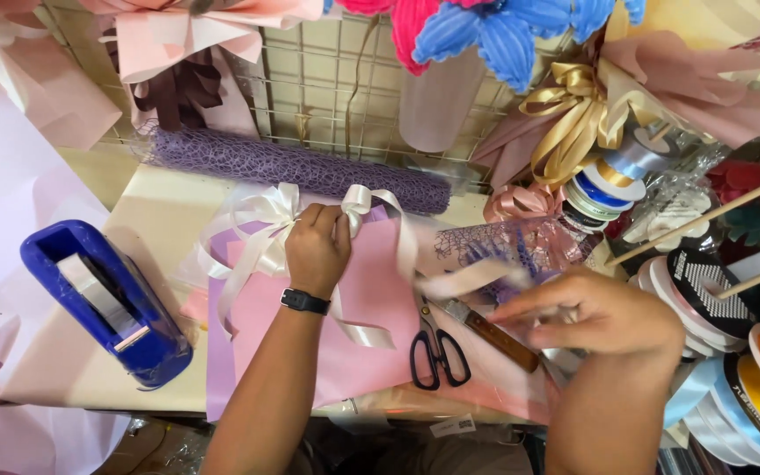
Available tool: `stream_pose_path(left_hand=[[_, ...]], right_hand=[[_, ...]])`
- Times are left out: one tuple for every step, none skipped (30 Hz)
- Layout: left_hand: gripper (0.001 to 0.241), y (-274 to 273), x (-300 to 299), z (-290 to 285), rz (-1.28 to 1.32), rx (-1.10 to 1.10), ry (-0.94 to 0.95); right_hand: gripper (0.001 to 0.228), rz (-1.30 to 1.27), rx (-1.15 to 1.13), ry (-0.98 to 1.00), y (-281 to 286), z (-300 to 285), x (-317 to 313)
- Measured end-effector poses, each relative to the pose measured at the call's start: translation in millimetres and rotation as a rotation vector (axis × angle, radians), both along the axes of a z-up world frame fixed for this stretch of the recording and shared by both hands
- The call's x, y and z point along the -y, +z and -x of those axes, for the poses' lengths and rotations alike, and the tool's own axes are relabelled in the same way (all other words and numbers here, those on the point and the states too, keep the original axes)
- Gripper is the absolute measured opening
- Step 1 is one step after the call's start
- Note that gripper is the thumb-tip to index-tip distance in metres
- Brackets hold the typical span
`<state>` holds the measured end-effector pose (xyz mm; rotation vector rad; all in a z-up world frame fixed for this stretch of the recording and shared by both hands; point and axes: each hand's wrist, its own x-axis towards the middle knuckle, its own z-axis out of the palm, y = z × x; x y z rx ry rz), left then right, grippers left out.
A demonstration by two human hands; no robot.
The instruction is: The person ties a white satin ribbon into a bow by hand, then uses scissors to trim the ends. They repeat this process to create a second bow, adjusting the loops and tails of both ribbons on a pink surface.
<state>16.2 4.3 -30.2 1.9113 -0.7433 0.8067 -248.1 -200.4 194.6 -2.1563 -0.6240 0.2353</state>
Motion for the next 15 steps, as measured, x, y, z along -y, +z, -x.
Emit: stream_pose_path(left_hand=[[0.007, 4, -1, 2, 0.047, 0.09, 0.018], [0.006, 7, -2, 4, 0.091, 0.18, 0.035], [0.006, 10, -2, 5, 0.095, 0.18, 0.036], [0.004, 13, -1, 7, 0.135, 0.262, -0.003], [0.004, 16, 1, 8, 0.177, 0.344, -0.043], [0.004, 14, 3, 11, 0.177, 0.343, -0.05], [0.006, 13, 6, 15, 0.167, 0.406, -0.092], [0.009, 13, 9, 16, 0.156, 0.474, -0.133], [0.009, 12, 11, 19, 0.156, 0.478, -0.139], [0.009, 12, 12, 19, 0.154, 0.5, -0.154], [0.009, 11, 13, 19, 0.151, 0.521, -0.168], [0.009, 19, 8, 16, 0.149, 0.528, -0.167], [0.008, 25, 3, 14, 0.158, 0.482, -0.157], [0.006, 29, -4, 14, 0.166, 0.427, -0.14], [0.006, 22, -3, 8, 0.163, 0.426, -0.133]], right_hand=[[0.04, 0.175, -0.16, -0.334, -2, 5, -7], [0.032, 0.35, -0.323, -0.669, -5, 10, -13], [0.032, 0.354, -0.322, -0.668, -19, 9, -11], [0.022, 0.316, -0.089, -0.735, -33, 8, -8], [0.015, 0.276, 0.146, -0.793, -46, 8, -5], [0.015, 0.276, 0.144, -0.799, -65, -14, -5], [0.022, 0.188, 0.246, -0.832, -84, -36, -4], [0.031, 0.097, 0.353, -0.86, -102, -59, -3], [0.031, 0.095, 0.357, -0.866, -108, -68, -15], [0.045, -0.077, 0.221, -0.852, -112, -80, -27], [0.062, -0.248, 0.084, -0.83, -117, -93, -40], [0.062, -0.252, 0.09, -0.827, -110, -88, -39], [0.053, -0.301, 0.04, -0.737, -104, -83, -38], [0.052, -0.346, -0.019, -0.642, -100, -77, -39], [0.052, -0.347, -0.023, -0.634, -97, -69, -27]])
